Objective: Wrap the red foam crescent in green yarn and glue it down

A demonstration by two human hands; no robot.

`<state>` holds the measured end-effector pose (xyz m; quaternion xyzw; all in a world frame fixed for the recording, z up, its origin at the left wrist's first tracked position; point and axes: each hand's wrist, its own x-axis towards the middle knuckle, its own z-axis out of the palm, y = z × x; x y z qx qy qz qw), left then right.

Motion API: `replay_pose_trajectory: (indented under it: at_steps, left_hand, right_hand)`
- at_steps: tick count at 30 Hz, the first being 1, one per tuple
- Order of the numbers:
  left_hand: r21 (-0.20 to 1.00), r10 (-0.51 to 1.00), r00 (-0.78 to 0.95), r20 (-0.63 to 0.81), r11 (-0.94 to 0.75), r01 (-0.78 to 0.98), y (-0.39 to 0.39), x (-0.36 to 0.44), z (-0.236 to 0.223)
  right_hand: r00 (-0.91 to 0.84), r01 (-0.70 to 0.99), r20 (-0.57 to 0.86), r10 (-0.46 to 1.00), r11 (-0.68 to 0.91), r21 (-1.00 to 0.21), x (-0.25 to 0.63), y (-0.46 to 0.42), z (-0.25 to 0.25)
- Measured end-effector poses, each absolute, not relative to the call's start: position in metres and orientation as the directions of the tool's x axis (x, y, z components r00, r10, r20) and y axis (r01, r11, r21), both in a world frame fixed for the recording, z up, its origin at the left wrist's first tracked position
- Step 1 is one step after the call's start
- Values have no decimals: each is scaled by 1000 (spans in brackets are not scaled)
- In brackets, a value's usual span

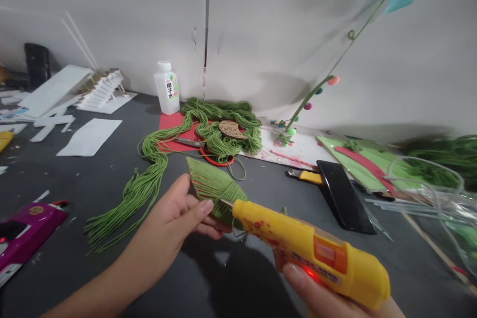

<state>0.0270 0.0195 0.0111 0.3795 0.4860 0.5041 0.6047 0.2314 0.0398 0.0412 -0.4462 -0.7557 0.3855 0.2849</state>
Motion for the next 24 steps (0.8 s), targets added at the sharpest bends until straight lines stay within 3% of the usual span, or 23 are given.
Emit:
replay_pose_trajectory:
  at_steps: [24]
  left_hand:
    - [947,976,21,-217,216,-237,21,26,10]
  right_hand:
    - [-497,456,83,864,341,-822,233,41,35]
